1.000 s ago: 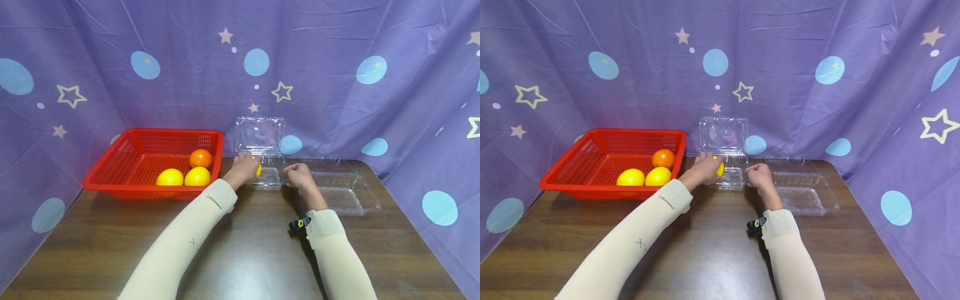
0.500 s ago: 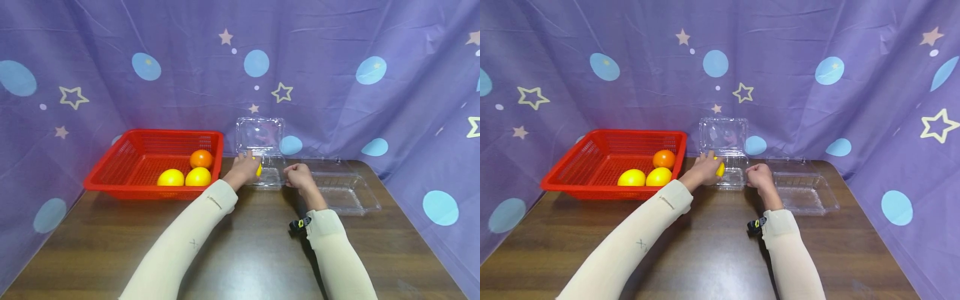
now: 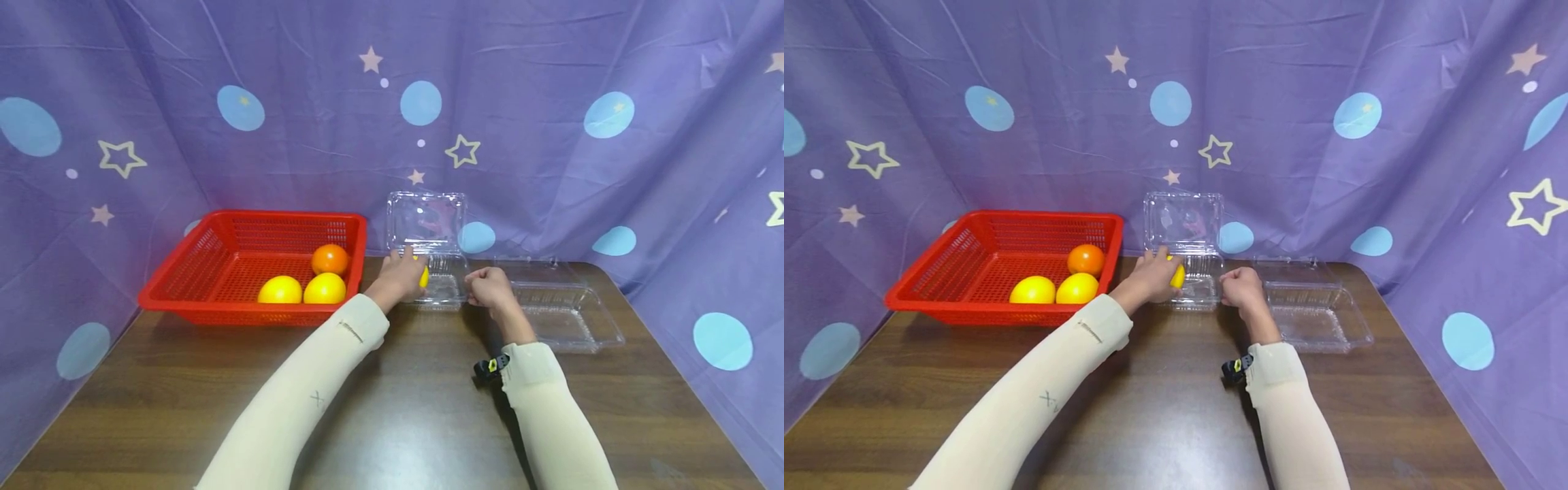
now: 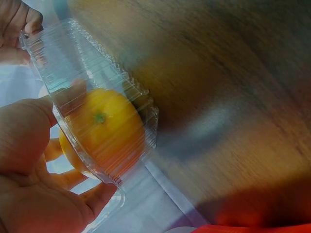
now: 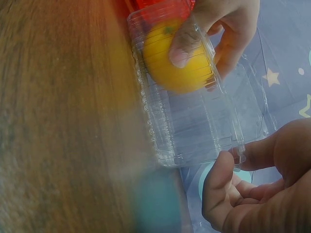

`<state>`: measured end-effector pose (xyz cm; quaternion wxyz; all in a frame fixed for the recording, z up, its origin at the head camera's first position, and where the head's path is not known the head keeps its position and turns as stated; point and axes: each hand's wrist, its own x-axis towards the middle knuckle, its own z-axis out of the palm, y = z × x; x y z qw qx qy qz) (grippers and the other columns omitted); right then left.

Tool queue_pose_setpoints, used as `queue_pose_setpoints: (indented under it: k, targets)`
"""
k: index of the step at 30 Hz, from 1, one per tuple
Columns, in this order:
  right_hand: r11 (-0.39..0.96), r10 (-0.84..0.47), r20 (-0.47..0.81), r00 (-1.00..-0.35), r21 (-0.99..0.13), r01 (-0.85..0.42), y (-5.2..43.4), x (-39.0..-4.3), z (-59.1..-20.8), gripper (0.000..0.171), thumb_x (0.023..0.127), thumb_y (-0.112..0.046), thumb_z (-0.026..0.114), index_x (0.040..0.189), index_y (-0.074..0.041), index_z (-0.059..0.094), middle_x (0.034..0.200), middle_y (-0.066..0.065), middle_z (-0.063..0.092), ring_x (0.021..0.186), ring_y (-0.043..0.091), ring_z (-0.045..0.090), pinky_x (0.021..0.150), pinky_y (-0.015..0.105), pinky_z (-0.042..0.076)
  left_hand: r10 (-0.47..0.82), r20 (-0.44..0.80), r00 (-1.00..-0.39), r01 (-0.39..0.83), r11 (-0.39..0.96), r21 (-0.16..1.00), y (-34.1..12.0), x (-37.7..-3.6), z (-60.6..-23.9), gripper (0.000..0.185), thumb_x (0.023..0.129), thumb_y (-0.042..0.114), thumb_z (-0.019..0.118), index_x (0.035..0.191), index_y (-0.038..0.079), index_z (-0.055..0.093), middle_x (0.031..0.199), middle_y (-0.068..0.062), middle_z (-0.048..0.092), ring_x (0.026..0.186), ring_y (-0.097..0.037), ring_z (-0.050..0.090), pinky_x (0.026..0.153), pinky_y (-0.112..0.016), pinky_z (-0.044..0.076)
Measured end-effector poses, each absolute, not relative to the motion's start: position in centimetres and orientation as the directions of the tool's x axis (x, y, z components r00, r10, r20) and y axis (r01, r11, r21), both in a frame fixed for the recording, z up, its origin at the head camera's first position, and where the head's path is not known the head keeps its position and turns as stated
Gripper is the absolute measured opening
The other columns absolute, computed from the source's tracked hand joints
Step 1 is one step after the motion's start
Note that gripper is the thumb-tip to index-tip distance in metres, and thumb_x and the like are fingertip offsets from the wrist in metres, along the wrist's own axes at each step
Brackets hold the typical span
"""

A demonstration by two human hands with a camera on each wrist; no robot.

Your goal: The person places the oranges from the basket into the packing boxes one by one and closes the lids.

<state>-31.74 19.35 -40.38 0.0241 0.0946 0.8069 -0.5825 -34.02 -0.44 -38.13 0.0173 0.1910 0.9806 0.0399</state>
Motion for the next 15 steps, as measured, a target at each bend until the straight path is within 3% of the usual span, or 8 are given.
queue_pose_setpoints:
  k: [15]
  targets:
    - [0.297,0.128,-0.141,-0.982,-0.939,0.174,19.28,-31.60,-40.37,0.014,0.097,0.000,0.051,0.106,0.007,0.060,0.091,0.008,0.051,0.063,0.010,0.052,0.056,0.019,0.053,0.380,0.008,-0.925,0.378,0.919,0.111,-0.50,-33.81,-37.89,0.073,0.091,0.046,0.073,0.154,0.019,0.046,0.150,-0.018,0.042,0.135,-0.045,0.038,0.111,-0.049,0.035]
